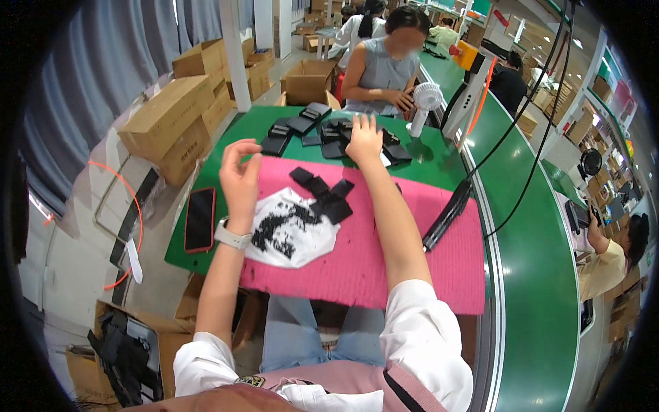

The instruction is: Assembling plastic components by using an electric screwdriver to drive screws into them at an industrial workbench.

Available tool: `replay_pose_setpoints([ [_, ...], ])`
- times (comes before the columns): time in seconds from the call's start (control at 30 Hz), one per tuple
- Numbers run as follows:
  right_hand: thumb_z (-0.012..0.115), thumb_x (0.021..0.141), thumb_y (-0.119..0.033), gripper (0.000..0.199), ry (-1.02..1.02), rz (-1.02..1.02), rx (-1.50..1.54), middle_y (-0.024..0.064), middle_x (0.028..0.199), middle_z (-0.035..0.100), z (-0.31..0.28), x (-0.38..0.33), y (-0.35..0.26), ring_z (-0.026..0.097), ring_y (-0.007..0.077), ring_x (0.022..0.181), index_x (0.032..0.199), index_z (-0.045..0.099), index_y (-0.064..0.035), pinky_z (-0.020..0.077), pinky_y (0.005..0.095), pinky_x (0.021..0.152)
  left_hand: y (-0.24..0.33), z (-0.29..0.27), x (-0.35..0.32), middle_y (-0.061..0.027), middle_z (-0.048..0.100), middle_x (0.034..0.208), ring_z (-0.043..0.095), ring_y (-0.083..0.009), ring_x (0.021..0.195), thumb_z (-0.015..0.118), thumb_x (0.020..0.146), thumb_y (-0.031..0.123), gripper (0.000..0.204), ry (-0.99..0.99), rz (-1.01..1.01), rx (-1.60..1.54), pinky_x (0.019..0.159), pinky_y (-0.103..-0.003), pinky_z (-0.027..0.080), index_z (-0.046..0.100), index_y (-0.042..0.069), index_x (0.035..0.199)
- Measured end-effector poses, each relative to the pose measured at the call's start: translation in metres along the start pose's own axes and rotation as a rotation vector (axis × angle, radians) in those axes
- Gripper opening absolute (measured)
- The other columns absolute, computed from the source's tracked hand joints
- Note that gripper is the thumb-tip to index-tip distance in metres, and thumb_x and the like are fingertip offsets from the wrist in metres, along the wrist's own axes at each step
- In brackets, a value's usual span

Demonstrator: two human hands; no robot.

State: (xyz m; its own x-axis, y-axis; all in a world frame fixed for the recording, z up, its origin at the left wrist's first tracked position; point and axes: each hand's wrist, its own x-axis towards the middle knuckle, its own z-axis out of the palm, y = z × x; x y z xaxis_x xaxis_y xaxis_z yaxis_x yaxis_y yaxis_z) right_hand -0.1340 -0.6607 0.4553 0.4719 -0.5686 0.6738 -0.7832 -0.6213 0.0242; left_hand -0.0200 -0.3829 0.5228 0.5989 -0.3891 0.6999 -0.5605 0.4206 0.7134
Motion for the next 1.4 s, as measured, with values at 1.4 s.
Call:
replay_pose_setpoints([
  [1.4, 0.059, 0.069, 0.004, 0.047, -0.213, -0.659, 0.457, 0.01, 0.11, 0.061, -0.101, -0.074, -0.006, 0.053, 0.028, 0.113, 0.115, 0.056, -0.0076, 0.0447, 0.0379, 0.09, -0.019, 0.04, -0.026, -0.0038, 0.061, 0.099, 0.056, -0.0074, 0.084, 0.052, 0.091, 0.009, 0.022, -0.262, -0.726, -0.632, 0.073, -0.022, 0.044, 0.054, 0.0, 0.111],
])
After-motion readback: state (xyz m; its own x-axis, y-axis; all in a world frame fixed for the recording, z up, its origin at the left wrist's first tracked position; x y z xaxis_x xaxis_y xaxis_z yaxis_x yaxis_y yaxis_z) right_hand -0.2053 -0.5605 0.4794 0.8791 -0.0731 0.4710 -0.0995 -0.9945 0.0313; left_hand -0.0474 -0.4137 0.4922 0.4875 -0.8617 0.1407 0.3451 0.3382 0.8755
